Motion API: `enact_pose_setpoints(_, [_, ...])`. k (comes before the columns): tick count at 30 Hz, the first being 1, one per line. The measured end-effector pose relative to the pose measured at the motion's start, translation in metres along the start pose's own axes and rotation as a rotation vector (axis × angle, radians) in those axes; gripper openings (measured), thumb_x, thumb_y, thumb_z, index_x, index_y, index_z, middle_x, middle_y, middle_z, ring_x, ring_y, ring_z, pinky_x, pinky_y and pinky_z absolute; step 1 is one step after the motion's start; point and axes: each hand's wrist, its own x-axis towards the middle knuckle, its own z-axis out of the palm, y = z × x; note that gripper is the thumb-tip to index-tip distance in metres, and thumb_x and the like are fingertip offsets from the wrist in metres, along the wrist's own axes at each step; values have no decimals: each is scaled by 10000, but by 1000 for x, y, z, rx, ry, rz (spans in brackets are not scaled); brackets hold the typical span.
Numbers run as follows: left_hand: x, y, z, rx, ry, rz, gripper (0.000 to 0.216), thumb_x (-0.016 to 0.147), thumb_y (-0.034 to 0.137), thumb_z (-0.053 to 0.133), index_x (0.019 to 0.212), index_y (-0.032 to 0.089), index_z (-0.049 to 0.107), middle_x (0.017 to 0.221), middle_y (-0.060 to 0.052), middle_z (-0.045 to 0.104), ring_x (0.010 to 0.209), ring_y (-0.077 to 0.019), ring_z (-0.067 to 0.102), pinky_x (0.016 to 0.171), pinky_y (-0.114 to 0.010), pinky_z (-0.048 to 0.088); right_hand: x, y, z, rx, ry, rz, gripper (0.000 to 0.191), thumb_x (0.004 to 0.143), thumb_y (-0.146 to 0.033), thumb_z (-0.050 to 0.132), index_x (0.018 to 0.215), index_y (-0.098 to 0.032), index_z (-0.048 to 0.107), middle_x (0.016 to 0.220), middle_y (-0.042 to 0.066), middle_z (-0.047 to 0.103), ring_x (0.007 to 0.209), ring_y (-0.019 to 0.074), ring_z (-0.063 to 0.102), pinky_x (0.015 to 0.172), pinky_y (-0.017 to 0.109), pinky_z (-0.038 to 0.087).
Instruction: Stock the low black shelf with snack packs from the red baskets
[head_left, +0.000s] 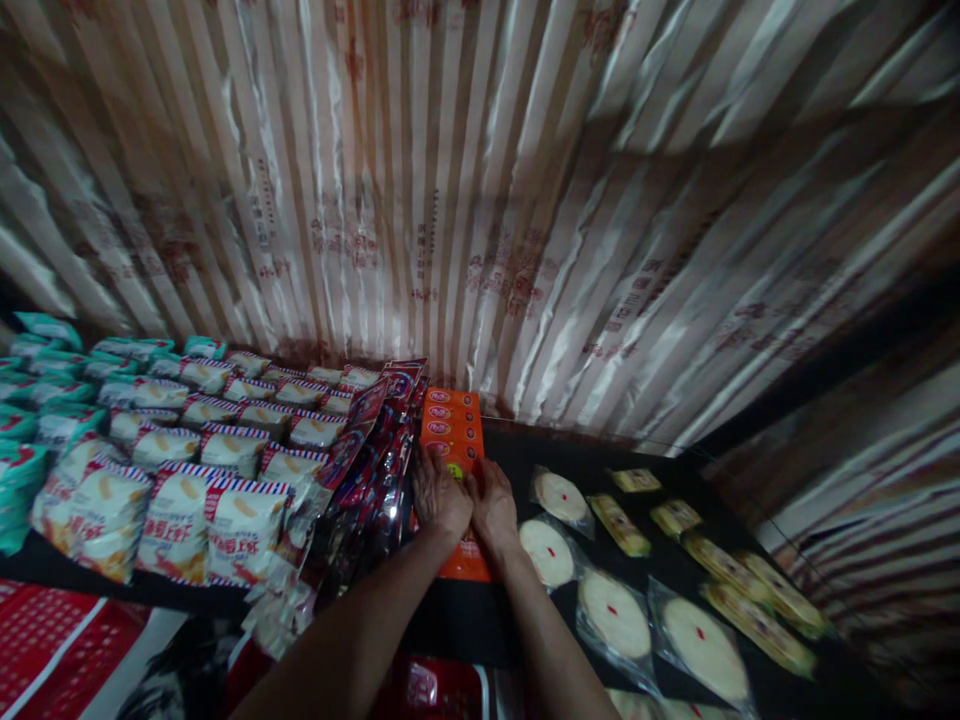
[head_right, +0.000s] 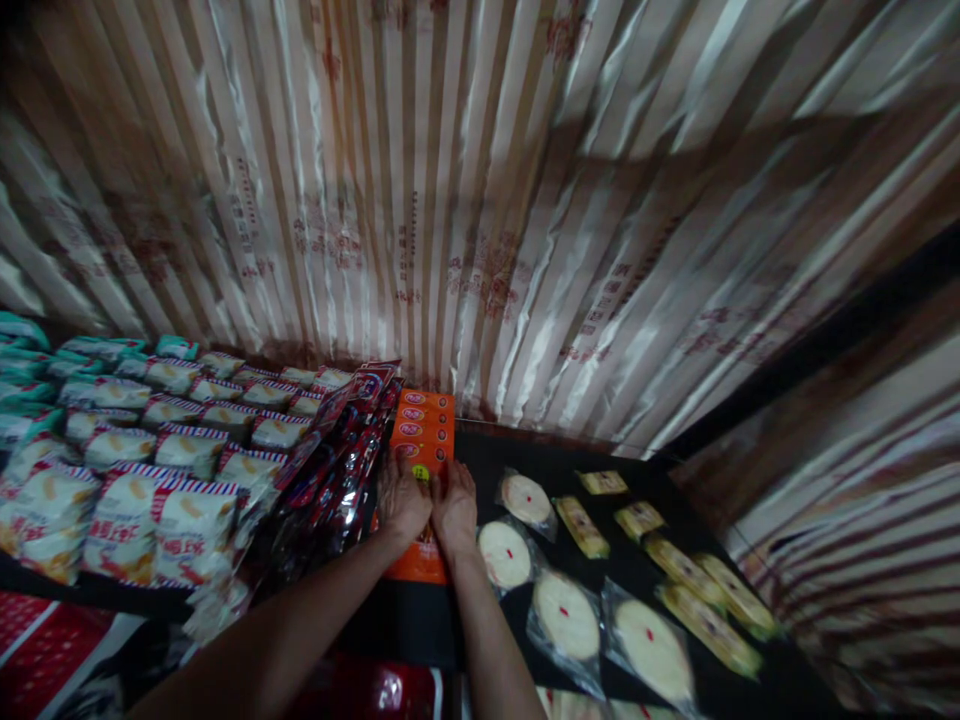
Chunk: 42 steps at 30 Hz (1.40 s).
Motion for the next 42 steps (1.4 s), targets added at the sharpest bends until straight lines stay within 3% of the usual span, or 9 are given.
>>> enact_pose_setpoints(12, [7,-1,-11,-17,-119,7,609,793,296,422,1319,-7,376,1433,-206,315,1348,-280,249,1110,-370,205,-2,-4,1,-59,8,6,474,849,-355,376,1159,-52,567,1196,196,576,1196,281,453,1013,439,349])
enact_pose_setpoints(20, [4,-6,-1,-32,-49,57,547,808,266,413,1295,18,427,1411,-198,360,1356,-293,221,1120,-414,172,-3,-4,-1,-17,37,15,463,833,-356,391,1152,-79,578,1198,188,577,1219,290,432,1015,472,337])
enact_pose_setpoints(25, [-11,5,-17,-124,1,111,486,820,249,418,1246,27,490,1399,-189,385,1355,-278,233,1121,-408,190,-11,-13,-19,59,98,-1,444,843,-337,364,1115,-78,600,1218,204,562,1222,291,432,1008,490,347])
enact_pose_setpoints(30, [-60,14,-43,-345,-17,157,370,814,207,461,1143,87,582,1329,-147,485,1271,-254,394,1087,-391,297,-49,-30,-51,231,134,27,458,834,-359,373,1132,-77,577,1209,204,566,1139,264,513,969,461,403])
enact_pose_setpoints(33, [-103,-1,-52,-535,-44,216,286,848,181,414,1043,150,621,1196,-99,593,1133,-195,527,1025,-341,393,-93,-47,-69,319,127,31,443,818,-363,422,1169,-122,548,1197,161,584,1092,240,545,958,456,417])
enact_pose_setpoints(39, [-200,-86,-70,-688,-123,320,350,835,126,328,1081,167,572,1144,-92,586,1086,-166,535,976,-324,441,-206,-88,-83,357,-30,4,327,845,-274,412,1093,-174,600,1136,113,631,1058,205,577,936,409,449])
enact_pose_setpoints(42, [-233,-136,-72,-579,-296,364,389,811,126,330,1145,148,531,1219,-107,539,1138,-175,491,1012,-337,404,-252,-97,-71,355,-227,-4,322,839,-256,395,1032,-195,646,1088,93,662,1008,200,611,910,377,475])
